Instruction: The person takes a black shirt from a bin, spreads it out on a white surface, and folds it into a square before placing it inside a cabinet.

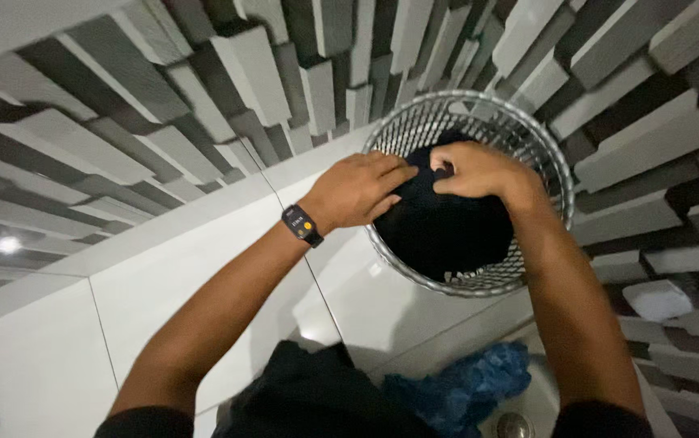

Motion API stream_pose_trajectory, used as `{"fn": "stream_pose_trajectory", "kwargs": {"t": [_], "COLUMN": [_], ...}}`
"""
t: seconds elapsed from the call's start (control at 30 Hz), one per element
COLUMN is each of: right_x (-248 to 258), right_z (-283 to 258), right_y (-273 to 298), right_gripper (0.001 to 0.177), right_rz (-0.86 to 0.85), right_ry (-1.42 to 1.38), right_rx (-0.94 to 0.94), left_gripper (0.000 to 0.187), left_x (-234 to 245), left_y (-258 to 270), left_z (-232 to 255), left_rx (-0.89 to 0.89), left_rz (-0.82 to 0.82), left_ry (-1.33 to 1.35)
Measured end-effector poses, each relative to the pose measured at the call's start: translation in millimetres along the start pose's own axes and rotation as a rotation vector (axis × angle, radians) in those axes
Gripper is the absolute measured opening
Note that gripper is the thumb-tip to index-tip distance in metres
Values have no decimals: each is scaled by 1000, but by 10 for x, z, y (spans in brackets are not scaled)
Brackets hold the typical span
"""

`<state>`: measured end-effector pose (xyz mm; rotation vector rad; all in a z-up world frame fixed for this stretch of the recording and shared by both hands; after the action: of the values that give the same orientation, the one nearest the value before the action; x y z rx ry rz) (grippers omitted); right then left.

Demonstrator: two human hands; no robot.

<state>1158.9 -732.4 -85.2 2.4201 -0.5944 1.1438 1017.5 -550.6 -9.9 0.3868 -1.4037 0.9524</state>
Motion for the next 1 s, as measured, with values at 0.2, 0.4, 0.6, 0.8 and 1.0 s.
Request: {"fn": "stream_pose_trajectory", "kwargs": {"t": [0.2,0.4,0.6,0.8,1.0], "right_x": [835,1483,1879,2036,2105], "right_z": [-1186,-2199,-3151,-4147,-4948], "right_y": [647,1135,1217,1167,989], "right_gripper": [27,26,26,21,22], "right_rz": [319,558,773,1048,1004], "right_ry": [-6,92,129,367,257], "right_rx": [403,453,348,643,478], "left_gripper": [95,43,29,33,63], "left_x": [265,855,1812,2660,3595], "left_y": [50,122,424,969,1845], "left_z": [145,315,578,614,670], "left_rx": [43,166,253,393,-108], "left_rz": [185,349,662,909,659], "left_ry": [-48,88,243,472,625]}}
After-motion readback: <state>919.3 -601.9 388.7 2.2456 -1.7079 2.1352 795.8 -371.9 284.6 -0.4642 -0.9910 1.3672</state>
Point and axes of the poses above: each hand's wrist, its own y-axis away from the middle knuckle, its own x-axis out of the back of the hand, z = x × y, the point moved 4 cm from there along -y, towards the middle knuckle, and after that the axes turned 1 degree about -x, right-handed, at the moved point
